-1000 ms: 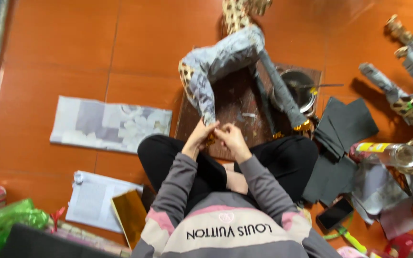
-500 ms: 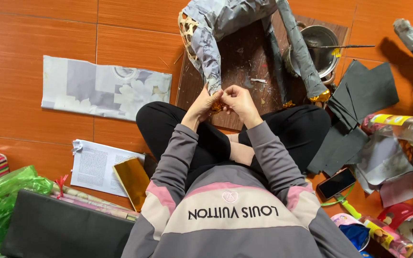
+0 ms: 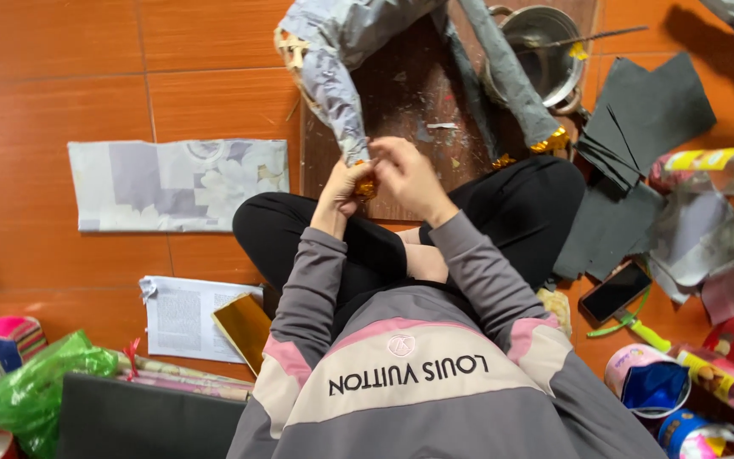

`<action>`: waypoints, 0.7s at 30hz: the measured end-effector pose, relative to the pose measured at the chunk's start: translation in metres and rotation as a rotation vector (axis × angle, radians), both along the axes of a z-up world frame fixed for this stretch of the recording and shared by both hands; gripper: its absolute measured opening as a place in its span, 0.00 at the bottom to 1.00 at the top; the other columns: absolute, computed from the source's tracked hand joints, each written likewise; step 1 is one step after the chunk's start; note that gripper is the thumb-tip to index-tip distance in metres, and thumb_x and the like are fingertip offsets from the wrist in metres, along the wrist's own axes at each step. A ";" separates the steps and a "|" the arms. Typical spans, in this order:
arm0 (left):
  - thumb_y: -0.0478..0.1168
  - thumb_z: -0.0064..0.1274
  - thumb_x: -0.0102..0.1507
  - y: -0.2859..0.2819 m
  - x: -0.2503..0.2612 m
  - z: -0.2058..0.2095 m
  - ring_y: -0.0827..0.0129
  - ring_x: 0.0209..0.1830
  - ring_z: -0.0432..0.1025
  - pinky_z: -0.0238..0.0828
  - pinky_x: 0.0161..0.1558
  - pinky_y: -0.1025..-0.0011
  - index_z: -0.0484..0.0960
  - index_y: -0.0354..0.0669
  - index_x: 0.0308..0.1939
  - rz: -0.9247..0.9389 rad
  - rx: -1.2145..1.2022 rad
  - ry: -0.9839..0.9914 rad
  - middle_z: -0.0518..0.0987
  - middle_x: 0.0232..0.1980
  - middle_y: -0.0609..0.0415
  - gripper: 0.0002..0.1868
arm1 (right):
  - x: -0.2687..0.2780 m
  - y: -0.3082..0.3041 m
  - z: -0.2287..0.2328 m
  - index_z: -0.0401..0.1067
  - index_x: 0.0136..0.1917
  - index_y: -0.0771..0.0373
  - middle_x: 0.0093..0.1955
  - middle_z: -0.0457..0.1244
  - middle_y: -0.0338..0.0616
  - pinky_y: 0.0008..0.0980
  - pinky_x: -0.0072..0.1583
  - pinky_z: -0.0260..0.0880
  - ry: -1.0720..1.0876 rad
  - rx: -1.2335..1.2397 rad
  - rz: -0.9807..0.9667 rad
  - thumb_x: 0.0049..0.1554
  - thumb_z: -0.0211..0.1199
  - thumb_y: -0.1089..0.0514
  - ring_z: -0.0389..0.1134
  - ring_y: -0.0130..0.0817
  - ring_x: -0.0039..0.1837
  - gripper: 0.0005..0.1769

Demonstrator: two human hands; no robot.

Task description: Applying decorative material to a paper-mache giraffe sculpture using scissors and adhesive.

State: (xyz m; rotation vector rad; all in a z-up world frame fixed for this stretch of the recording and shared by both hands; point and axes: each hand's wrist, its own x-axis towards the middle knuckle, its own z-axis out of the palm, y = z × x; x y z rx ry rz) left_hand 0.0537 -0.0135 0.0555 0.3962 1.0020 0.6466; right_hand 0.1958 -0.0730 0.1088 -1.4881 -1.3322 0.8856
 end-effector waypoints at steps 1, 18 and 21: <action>0.32 0.69 0.51 0.000 -0.002 -0.011 0.67 0.28 0.73 0.76 0.28 0.65 0.73 0.42 0.46 -0.015 -0.003 0.000 0.76 0.32 0.52 0.24 | -0.009 -0.001 -0.002 0.72 0.61 0.51 0.59 0.65 0.43 0.38 0.57 0.71 0.000 -0.003 -0.015 0.54 0.60 0.61 0.69 0.38 0.56 0.20; 0.27 0.60 0.49 0.004 -0.019 -0.011 0.43 0.38 0.78 0.75 0.42 0.54 0.76 0.30 0.23 0.009 -0.059 0.132 0.78 0.32 0.34 0.07 | 0.026 -0.034 -0.007 0.41 0.80 0.46 0.68 0.56 0.58 0.57 0.60 0.68 -0.299 0.027 0.154 0.52 0.68 0.38 0.64 0.61 0.64 0.53; 0.21 0.51 0.52 -0.003 0.011 0.073 0.43 0.52 0.76 0.73 0.55 0.49 0.70 0.28 0.21 -0.036 -0.028 0.009 0.76 0.50 0.30 0.07 | 0.057 -0.070 -0.066 0.65 0.61 0.46 0.58 0.61 0.35 0.33 0.50 0.72 -0.698 0.165 -0.135 0.55 0.57 0.37 0.68 0.37 0.54 0.23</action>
